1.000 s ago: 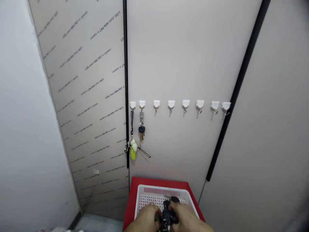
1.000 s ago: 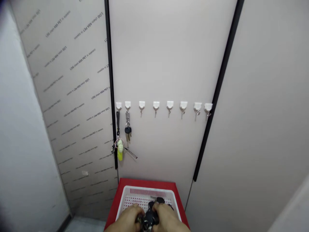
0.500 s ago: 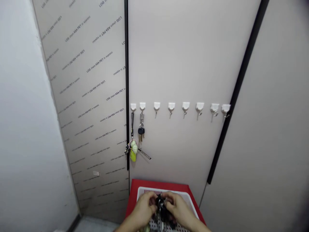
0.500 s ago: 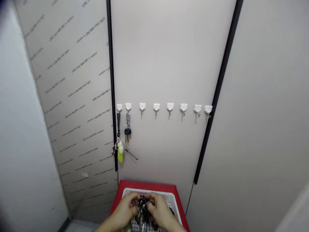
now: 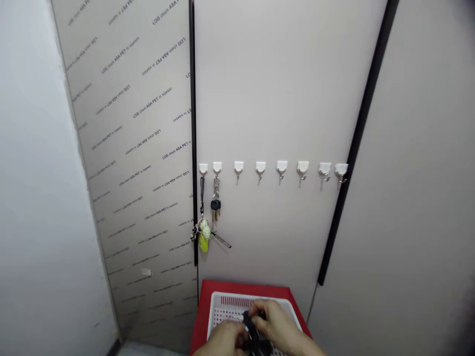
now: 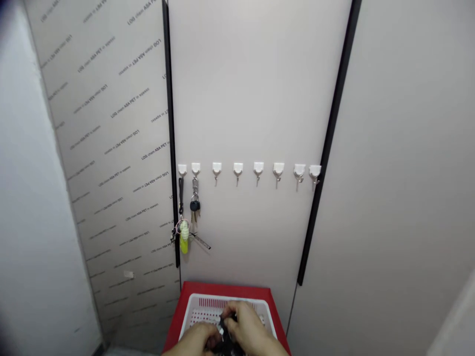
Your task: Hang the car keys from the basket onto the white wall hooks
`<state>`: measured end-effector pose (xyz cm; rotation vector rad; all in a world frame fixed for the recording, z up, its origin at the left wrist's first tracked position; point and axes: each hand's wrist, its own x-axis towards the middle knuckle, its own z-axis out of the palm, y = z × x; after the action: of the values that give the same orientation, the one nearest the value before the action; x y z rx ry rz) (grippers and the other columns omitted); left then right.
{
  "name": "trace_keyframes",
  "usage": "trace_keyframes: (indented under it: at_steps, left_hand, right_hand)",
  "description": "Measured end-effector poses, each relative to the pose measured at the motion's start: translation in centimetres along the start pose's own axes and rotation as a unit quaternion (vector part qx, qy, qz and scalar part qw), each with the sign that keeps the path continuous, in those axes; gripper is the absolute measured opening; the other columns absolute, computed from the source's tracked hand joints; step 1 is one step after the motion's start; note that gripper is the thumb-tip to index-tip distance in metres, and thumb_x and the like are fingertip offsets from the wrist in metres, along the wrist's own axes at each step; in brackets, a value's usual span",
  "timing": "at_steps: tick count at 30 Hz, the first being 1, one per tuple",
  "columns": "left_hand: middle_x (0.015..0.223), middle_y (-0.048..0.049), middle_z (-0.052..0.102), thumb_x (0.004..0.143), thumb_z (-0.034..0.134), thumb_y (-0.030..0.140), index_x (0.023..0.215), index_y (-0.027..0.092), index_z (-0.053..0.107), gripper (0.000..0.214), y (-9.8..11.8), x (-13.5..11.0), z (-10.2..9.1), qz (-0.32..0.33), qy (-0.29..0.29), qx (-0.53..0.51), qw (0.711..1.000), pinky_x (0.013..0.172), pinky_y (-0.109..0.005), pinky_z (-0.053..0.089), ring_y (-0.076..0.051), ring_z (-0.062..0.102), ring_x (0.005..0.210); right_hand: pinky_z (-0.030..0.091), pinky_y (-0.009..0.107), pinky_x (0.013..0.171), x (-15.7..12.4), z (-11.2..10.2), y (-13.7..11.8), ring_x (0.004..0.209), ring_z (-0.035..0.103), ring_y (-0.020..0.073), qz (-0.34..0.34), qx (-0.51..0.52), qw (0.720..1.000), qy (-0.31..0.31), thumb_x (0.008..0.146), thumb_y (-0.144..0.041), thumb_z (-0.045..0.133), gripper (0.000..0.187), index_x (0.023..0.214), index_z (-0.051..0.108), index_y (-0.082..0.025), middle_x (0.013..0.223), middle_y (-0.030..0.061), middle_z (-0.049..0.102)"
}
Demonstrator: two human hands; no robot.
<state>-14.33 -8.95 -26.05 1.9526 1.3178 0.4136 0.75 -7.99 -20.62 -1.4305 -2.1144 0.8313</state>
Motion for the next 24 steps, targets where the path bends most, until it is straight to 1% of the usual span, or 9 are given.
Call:
trace_keyframes:
  at_steps: [5, 9, 11, 13, 15, 16, 18, 20, 24]
  left_hand:
    - [0.089, -0.0038, 0.053, 0.054, 0.053, 0.021, 0.083, 0.021, 0.055, 0.028, 0.7, 0.3, -0.5, -0.002, -0.007, 0.124, 0.992, 0.073, -0.026, 0.031, -0.019, 0.041, 0.084]
    - [0.091, -0.0053, 0.051, 0.054, 0.052, 0.017, 0.082, 0.019, 0.056, 0.028, 0.7, 0.3, -0.4, -0.022, -0.015, 0.131, 0.991, 0.074, -0.027, 0.031, -0.019, 0.041, 0.085]
    - [0.082, -0.0027, 0.054, 0.055, 0.05, 0.015, 0.078, 0.019, 0.056, 0.025, 0.5, 0.3, -0.4, -0.033, 0.012, 0.08, 0.996, 0.071, -0.025, 0.032, -0.016, 0.044, 0.077]
    - [0.072, -0.0012, 0.054, 0.057, 0.045, 0.012, 0.078, 0.016, 0.055, 0.023, 0.7, 0.3, -0.8, -0.031, 0.07, -0.008, 0.997, 0.066, -0.024, 0.034, -0.013, 0.045, 0.069]
    - [0.072, -0.002, 0.053, 0.058, 0.043, 0.01, 0.081, 0.012, 0.053, 0.025, 1.6, 0.3, -1.6, -0.008, 0.117, -0.127, 0.985, 0.064, -0.023, 0.035, -0.012, 0.046, 0.068]
    - [0.074, -0.003, 0.053, 0.058, 0.043, 0.011, 0.084, 0.011, 0.051, 0.027, 2.3, 0.3, -2.1, 0.009, 0.124, -0.191, 0.974, 0.065, -0.022, 0.035, -0.012, 0.046, 0.07]
    - [0.079, -0.0045, 0.054, 0.056, 0.047, 0.012, 0.088, 0.01, 0.048, 0.032, 3.8, 0.2, -3.0, 0.036, 0.104, -0.303, 0.947, 0.067, -0.023, 0.035, -0.012, 0.047, 0.074]
    - [0.083, -0.0047, 0.054, 0.054, 0.051, 0.013, 0.091, 0.01, 0.047, 0.038, 5.2, 0.1, -3.7, 0.069, 0.07, -0.375, 0.922, 0.073, -0.024, 0.034, -0.013, 0.047, 0.079]
    - [0.087, -0.0035, 0.054, 0.053, 0.053, 0.014, 0.095, 0.012, 0.046, 0.042, 6.3, -0.3, -4.0, 0.116, 0.024, -0.431, 0.895, 0.078, -0.026, 0.031, -0.013, 0.047, 0.081]
  right_hand:
    - [0.033, 0.02, 0.062, 0.2, -0.2, 0.7, 0.067, 0.048, 0.0114, -0.026, -0.023, 0.999, 0.012, 0.058, -0.016, 0.037, 0.021, 0.067, 0.055, -0.016, 0.067, 0.0001, 0.057]
    - [0.033, 0.02, 0.062, 0.2, -0.4, 1.0, 0.068, 0.048, 0.0115, -0.015, -0.031, 0.999, 0.008, 0.058, -0.016, 0.037, 0.022, 0.069, 0.055, -0.016, 0.07, 0.0002, 0.056]
    - [0.033, 0.019, 0.06, 0.2, -0.5, 0.9, 0.066, 0.048, 0.0107, -0.019, -0.02, 1.0, 0.007, 0.057, -0.015, 0.037, 0.021, 0.068, 0.055, -0.016, 0.068, -0.0001, 0.056]
    - [0.033, 0.019, 0.057, 0.3, -0.8, 0.4, 0.062, 0.047, 0.01, -0.021, 0.004, 1.0, 0.022, 0.057, -0.015, 0.037, 0.018, 0.065, 0.054, -0.015, 0.064, -0.0002, 0.055]
    - [0.033, 0.018, 0.052, 0.7, -1.1, -0.4, 0.055, 0.046, 0.009, -0.011, 0.048, 0.998, 0.037, 0.058, -0.015, 0.038, 0.016, 0.063, 0.052, -0.014, 0.058, -0.0006, 0.053]
    - [0.033, 0.018, 0.049, 0.9, -1.3, -1.0, 0.051, 0.044, 0.0083, -0.003, 0.08, 0.996, 0.037, 0.059, -0.016, 0.038, 0.015, 0.064, 0.052, -0.014, 0.055, -0.0013, 0.051]
    - [0.032, 0.018, 0.044, 1.3, -1.5, -2.2, 0.044, 0.041, 0.0069, 0.009, 0.148, 0.989, 0.027, 0.061, -0.019, 0.038, 0.013, 0.064, 0.049, -0.014, 0.049, -0.003, 0.047]
    - [0.032, 0.018, 0.044, 1.6, -1.6, -3.3, 0.043, 0.041, 0.0069, 0.0, 0.201, 0.979, 0.019, 0.061, -0.02, 0.039, 0.011, 0.063, 0.048, -0.014, 0.049, -0.0032, 0.047]
    - [0.036, 0.018, 0.051, 1.7, -1.4, -4.3, 0.054, 0.047, 0.0087, -0.036, 0.236, 0.971, 0.016, 0.06, -0.018, 0.042, 0.009, 0.061, 0.049, -0.013, 0.055, -0.0009, 0.052]
